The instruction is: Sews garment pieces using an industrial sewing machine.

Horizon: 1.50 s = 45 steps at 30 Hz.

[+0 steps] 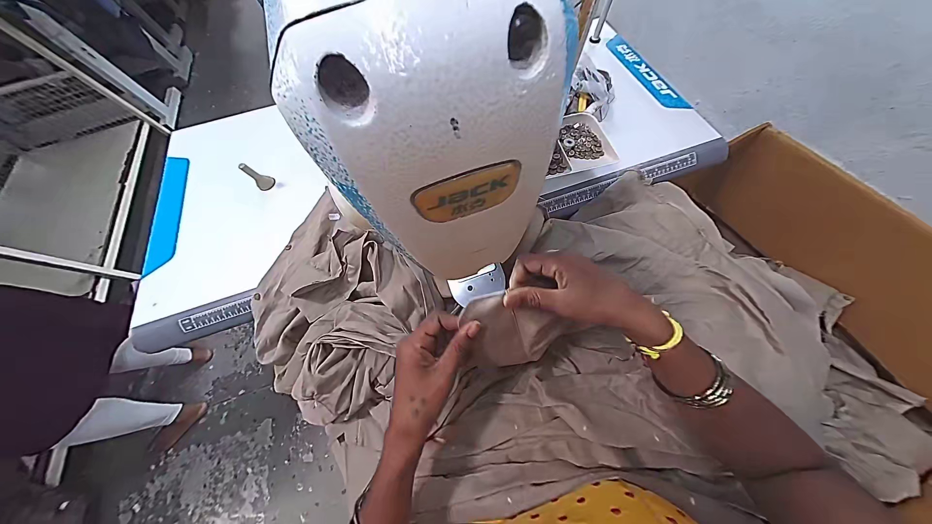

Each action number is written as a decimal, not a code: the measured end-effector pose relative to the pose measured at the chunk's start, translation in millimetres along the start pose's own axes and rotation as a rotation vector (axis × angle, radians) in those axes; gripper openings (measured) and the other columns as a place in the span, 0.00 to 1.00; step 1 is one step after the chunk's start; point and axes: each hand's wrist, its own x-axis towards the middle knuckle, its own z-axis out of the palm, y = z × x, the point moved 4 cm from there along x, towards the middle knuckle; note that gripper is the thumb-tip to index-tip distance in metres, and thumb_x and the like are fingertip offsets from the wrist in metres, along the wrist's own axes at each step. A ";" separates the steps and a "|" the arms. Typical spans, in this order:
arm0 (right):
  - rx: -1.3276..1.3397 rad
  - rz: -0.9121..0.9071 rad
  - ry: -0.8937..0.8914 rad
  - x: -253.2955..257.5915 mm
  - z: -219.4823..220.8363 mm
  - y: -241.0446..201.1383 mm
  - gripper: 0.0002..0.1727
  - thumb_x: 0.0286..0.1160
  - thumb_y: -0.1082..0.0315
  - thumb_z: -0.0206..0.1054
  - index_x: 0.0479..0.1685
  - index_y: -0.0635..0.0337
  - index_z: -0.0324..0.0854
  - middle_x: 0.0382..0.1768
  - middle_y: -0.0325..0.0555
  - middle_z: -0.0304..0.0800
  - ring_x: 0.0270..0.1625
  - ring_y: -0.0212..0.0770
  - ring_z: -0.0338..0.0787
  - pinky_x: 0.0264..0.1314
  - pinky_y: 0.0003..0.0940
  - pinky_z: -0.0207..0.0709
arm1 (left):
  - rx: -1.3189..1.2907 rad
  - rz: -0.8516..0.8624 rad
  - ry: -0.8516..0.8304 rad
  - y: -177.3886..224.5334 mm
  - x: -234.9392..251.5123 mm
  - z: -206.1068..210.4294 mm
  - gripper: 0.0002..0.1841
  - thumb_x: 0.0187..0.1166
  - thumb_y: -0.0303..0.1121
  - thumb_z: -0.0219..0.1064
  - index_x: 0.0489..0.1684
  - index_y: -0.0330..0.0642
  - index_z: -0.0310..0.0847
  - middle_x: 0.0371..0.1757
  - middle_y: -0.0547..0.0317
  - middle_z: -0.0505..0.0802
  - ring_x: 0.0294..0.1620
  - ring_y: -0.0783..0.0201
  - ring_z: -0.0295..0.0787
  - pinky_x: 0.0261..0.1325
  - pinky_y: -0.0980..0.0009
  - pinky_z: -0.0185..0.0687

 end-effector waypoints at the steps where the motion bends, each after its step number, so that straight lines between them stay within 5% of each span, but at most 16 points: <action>1: -0.003 0.027 0.080 4.1 -1.4 -0.9 0.13 0.77 0.54 0.72 0.33 0.53 0.85 0.24 0.25 0.79 0.27 0.17 0.75 0.33 0.18 0.67 | -0.042 -0.054 0.019 2.6 9.3 -1.3 0.06 0.80 0.31 0.69 0.34 0.43 0.80 0.23 0.71 0.88 0.18 0.77 0.83 0.24 0.79 0.83; 4: -0.061 0.141 0.179 22.5 -3.8 -0.5 0.13 0.82 0.57 0.69 0.33 0.55 0.82 0.22 0.31 0.73 0.25 0.25 0.71 0.33 0.27 0.65 | -0.051 -0.157 0.095 0.5 34.8 0.1 0.10 0.77 0.29 0.69 0.34 0.43 0.69 0.20 0.70 0.78 0.16 0.78 0.72 0.22 0.82 0.71; 7: -0.046 0.147 0.195 34.7 -5.4 4.4 0.12 0.83 0.61 0.68 0.30 0.54 0.79 0.19 0.31 0.73 0.23 0.25 0.72 0.30 0.26 0.65 | -0.039 -0.168 0.147 -5.6 46.3 1.2 0.14 0.74 0.28 0.71 0.46 0.37 0.68 0.27 0.65 0.78 0.20 0.76 0.73 0.26 0.81 0.73; 15: -0.030 0.098 0.179 36.5 -6.0 5.5 0.11 0.83 0.61 0.67 0.31 0.53 0.79 0.19 0.29 0.73 0.23 0.22 0.72 0.30 0.23 0.66 | 0.010 -0.188 0.158 -6.5 46.1 0.5 0.15 0.75 0.32 0.70 0.49 0.36 0.69 0.29 0.65 0.81 0.23 0.75 0.76 0.28 0.81 0.75; 19: -0.473 -0.151 0.194 32.8 -32.6 15.7 0.19 0.81 0.51 0.66 0.39 0.60 0.89 0.33 0.46 0.88 0.39 0.44 0.88 0.41 0.47 0.80 | 0.027 -0.091 0.150 -1.6 18.8 3.9 0.10 0.83 0.34 0.60 0.49 0.37 0.67 0.32 0.69 0.83 0.27 0.78 0.83 0.33 0.78 0.84; 21: -0.654 -0.193 0.406 33.1 -57.4 32.0 0.15 0.81 0.58 0.68 0.40 0.60 0.92 0.39 0.51 0.92 0.43 0.50 0.93 0.44 0.51 0.86 | 0.101 -0.015 0.079 -5.7 -2.2 6.4 0.15 0.85 0.41 0.61 0.52 0.36 0.70 0.38 0.69 0.87 0.34 0.78 0.88 0.40 0.76 0.90; 23: -0.778 -0.160 0.571 40.1 -74.7 48.3 0.11 0.83 0.65 0.66 0.46 0.61 0.92 0.42 0.54 0.90 0.47 0.54 0.91 0.46 0.51 0.85 | 0.346 0.056 -0.060 -14.2 -16.6 9.4 0.28 0.83 0.53 0.61 0.58 0.30 0.81 0.45 0.58 0.93 0.40 0.72 0.91 0.45 0.71 0.90; 26: -0.924 -0.115 0.604 59.3 -80.3 62.8 0.13 0.82 0.63 0.68 0.57 0.59 0.91 0.49 0.55 0.88 0.53 0.56 0.89 0.46 0.48 0.85 | 0.514 0.129 -0.168 -16.0 -17.7 13.0 0.27 0.87 0.55 0.55 0.47 0.40 0.91 0.40 0.59 0.94 0.36 0.74 0.90 0.42 0.74 0.88; 28: -0.989 -0.079 0.555 71.8 -79.5 69.8 0.16 0.83 0.62 0.68 0.61 0.61 0.87 0.52 0.58 0.85 0.56 0.59 0.87 0.49 0.50 0.84 | 0.331 0.072 -0.197 -0.6 -11.1 11.4 0.22 0.89 0.48 0.55 0.39 0.42 0.91 0.27 0.67 0.91 0.22 0.78 0.84 0.28 0.78 0.84; 31: -1.062 -0.124 0.558 77.6 -75.5 77.5 0.11 0.82 0.71 0.64 0.55 0.63 0.87 0.49 0.58 0.85 0.54 0.60 0.86 0.48 0.49 0.83 | -0.220 -0.136 -0.382 19.7 -8.0 10.7 0.16 0.92 0.44 0.53 0.41 0.50 0.86 0.23 0.73 0.89 0.17 0.80 0.83 0.22 0.81 0.83; 33: -1.060 -0.184 0.582 77.1 -74.3 82.4 0.08 0.82 0.72 0.64 0.50 0.61 0.88 0.47 0.56 0.86 0.53 0.58 0.87 0.47 0.48 0.83 | -0.155 -0.145 -0.405 11.6 -6.9 6.3 0.17 0.91 0.44 0.55 0.34 0.49 0.86 0.20 0.73 0.86 0.17 0.79 0.81 0.23 0.80 0.81; 37: -0.904 -0.298 0.630 70.2 -82.7 92.4 0.10 0.83 0.64 0.66 0.48 0.56 0.92 0.50 0.52 0.89 0.56 0.55 0.88 0.54 0.45 0.84 | 0.440 -0.014 -0.312 -16.9 -8.1 1.0 0.23 0.87 0.46 0.56 0.30 0.41 0.90 0.20 0.66 0.86 0.19 0.75 0.81 0.28 0.73 0.82; 40: -0.656 -0.367 0.722 61.0 -91.0 86.8 0.08 0.79 0.65 0.71 0.44 0.60 0.92 0.50 0.52 0.93 0.57 0.52 0.90 0.61 0.46 0.83 | 0.286 -0.039 -0.258 -8.7 -6.7 0.1 0.20 0.88 0.46 0.57 0.34 0.40 0.87 0.19 0.69 0.86 0.16 0.76 0.82 0.22 0.75 0.83; 45: -0.334 -0.199 0.669 47.0 -84.5 39.6 0.07 0.77 0.72 0.70 0.48 0.62 0.88 0.40 0.48 0.91 0.37 0.40 0.88 0.42 0.37 0.81 | 0.089 -0.270 -0.056 4.5 5.6 7.5 0.17 0.87 0.40 0.57 0.27 0.45 0.84 0.13 0.71 0.83 0.10 0.74 0.79 0.16 0.75 0.81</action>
